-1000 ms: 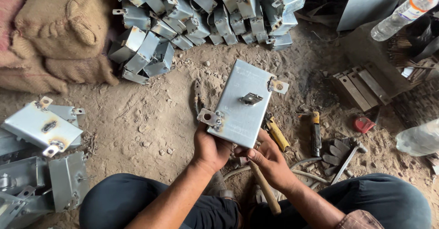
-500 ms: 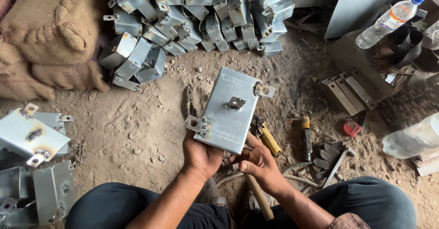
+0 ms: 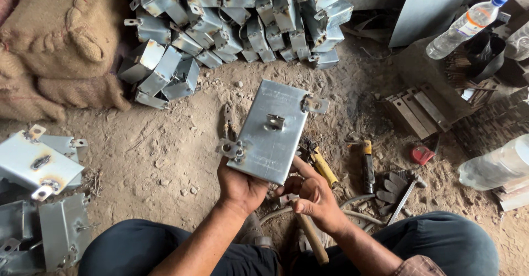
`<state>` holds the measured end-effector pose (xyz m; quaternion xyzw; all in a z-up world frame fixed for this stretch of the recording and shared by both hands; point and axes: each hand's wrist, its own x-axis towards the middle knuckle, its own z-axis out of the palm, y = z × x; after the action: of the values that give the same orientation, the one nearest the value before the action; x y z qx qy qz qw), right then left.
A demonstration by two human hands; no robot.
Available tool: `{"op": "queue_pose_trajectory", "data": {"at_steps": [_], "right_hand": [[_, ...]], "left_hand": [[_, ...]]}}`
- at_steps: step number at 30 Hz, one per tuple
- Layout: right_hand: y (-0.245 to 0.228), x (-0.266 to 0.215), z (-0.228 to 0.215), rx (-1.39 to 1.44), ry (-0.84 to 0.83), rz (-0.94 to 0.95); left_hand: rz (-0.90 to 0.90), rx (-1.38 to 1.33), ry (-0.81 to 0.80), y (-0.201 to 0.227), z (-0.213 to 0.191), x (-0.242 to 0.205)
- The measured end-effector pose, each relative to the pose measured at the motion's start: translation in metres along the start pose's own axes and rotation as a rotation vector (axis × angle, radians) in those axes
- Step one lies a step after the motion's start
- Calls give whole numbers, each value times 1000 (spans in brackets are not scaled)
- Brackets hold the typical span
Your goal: The person sits on the ground and assembles metal brackets by hammering them onto a gear and welding them in place. The person uses a hammer and a welding tool to secure the parts, then places the finished assembly with others.
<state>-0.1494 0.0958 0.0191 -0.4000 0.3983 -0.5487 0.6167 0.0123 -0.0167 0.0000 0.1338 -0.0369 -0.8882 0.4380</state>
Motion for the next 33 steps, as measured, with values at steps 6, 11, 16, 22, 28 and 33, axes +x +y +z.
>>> {"op": "queue_pose_trajectory", "data": {"at_steps": [6,11,16,22,28,33], "right_hand": [[3,1,-2,-8,1,-19],[8,3,-2,138,17,-51],[12,5,-3,245,47,-22],[20,9,-2,299,93,41],[25,9,-3,274,113,53],[30,10,-6,271,101,42]], "left_hand": [[6,53,109,-1,8,-2],[36,262,63,-4,12,-3],[46,242,200,-9,10,2],[33,260,374,-10,-16,9],[46,266,292,-9,-26,14],[13,261,420,-9,-11,10]]}}
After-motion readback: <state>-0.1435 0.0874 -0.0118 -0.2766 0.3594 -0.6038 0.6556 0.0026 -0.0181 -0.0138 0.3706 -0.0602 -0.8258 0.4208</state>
